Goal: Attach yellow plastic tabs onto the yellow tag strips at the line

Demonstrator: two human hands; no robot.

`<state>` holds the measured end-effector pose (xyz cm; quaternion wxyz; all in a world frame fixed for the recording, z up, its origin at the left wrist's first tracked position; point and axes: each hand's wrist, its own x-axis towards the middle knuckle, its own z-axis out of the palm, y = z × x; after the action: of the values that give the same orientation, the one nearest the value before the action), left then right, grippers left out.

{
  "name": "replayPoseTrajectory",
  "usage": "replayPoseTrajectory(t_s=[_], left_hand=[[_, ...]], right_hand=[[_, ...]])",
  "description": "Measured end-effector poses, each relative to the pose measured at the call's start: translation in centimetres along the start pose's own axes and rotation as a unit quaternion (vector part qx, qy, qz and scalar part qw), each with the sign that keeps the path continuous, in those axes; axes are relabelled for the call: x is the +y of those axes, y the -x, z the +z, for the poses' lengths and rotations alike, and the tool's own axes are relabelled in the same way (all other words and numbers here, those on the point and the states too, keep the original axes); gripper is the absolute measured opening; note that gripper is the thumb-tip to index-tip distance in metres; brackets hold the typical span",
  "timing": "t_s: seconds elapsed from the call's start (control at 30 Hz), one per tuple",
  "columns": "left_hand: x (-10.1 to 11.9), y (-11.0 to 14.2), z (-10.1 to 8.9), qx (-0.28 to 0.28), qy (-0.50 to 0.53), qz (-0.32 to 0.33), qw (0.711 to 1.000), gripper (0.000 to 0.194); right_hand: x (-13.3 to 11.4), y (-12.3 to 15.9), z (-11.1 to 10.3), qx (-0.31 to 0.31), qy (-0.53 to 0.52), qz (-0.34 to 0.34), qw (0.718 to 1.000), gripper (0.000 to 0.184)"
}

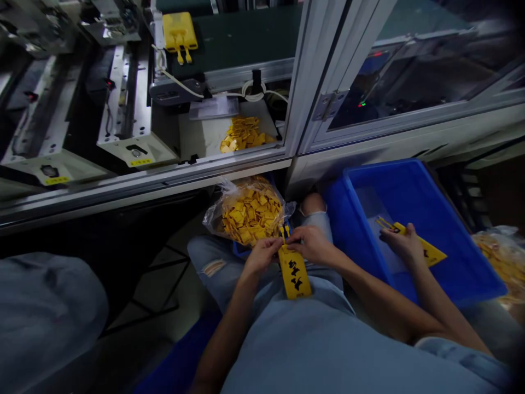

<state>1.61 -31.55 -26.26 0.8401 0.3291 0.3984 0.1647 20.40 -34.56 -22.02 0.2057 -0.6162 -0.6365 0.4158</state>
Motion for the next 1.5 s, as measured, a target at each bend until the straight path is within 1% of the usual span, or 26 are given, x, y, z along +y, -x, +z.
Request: replayPoseTrajectory(t_s=[0.1,0.23,0.4,0.53,0.73,0.8,0.9,0.97,1.0,1.07,1.1,1.13,1.17,1.23,1.3,1.4,1.5], left_hand=[[0.0,0.0,0.0,0.000,0.001,-0.008,1.000,0.059],[0.3,0.1,0.1,0.001,0.006,0.002,1.000,0.059],[0.6,0.3,0.3,-0.002,0.001,0.003,1.000,0.056],[0.8,0.4,0.3,-0.006,0.011,0.008,1.000,0.051],[0.4,0.3,0.2,-0.006,0.025,0.008,1.000,0.049],[0.4,0.4,0.2,-0.008,0.024,-0.002,1.000,0.050],[0.5,0.6,0.5,-0.006,0.020,-0.005,1.000,0.048],[0.7,0.8,0.9,0.001,0.015,0.006,1.000,0.047],[0.9,0.9,1.1,0.006,0.012,0.014,1.000,0.046],[1.3,1.2,1.4,0.012,0.005,0.023,1.000,0.046],[1.5,1.3,1.5,0.015,-0.001,0.024,1.000,0.046],[1.7,1.4,1.6,0.017,-0.008,0.023,1.000,0.046],[1.9,1.6,1.6,0.016,-0.017,0.021,1.000,0.045],[2.4,1.9,1.8,0.005,-0.038,0.023,0.999,0.045],[2.9,2.2,2.1,-0.011,-0.064,0.034,0.997,0.043],[3.4,2.6,2.6,-0.008,-0.126,0.057,0.990,0.035],[3.0,2.8,2.9,0.016,-0.183,0.077,0.980,0.024]], right_hand=[[0.0,0.0,0.2,0.023,-0.010,-0.023,0.999,0.012],[0.2,0.2,0.5,0.044,-0.087,-0.007,0.995,0.012],[0.4,0.3,0.5,0.052,-0.110,0.011,0.993,0.012],[0.3,0.3,0.6,0.052,-0.094,0.012,0.994,0.011],[0.4,0.3,1.0,0.094,-0.026,-0.045,0.994,0.011],[0.6,0.4,0.9,0.092,-0.010,-0.056,0.994,0.012],[0.8,0.7,0.6,0.068,0.012,-0.071,0.995,0.014],[0.9,1.0,0.2,0.063,0.004,-0.066,0.996,0.015],[0.9,1.1,0.0,0.070,-0.010,-0.054,0.996,0.018],[1.1,1.2,-0.4,0.081,-0.048,-0.005,0.996,0.029],[1.3,1.2,-0.5,0.068,-0.076,0.026,0.994,0.032],[1.5,1.1,-0.6,0.038,-0.112,0.053,0.992,0.034],[1.7,1.0,-0.7,-0.006,-0.154,0.073,0.985,0.036],[2.3,0.8,-0.9,-0.099,-0.240,0.087,0.962,0.043],[2.6,0.5,-1.2,-0.163,-0.291,0.078,0.939,0.046],[2.8,0.1,-1.6,-0.219,-0.313,0.064,0.922,0.046],[2.4,-0.1,-1.4,-0.237,-0.328,0.057,0.912,0.046]])
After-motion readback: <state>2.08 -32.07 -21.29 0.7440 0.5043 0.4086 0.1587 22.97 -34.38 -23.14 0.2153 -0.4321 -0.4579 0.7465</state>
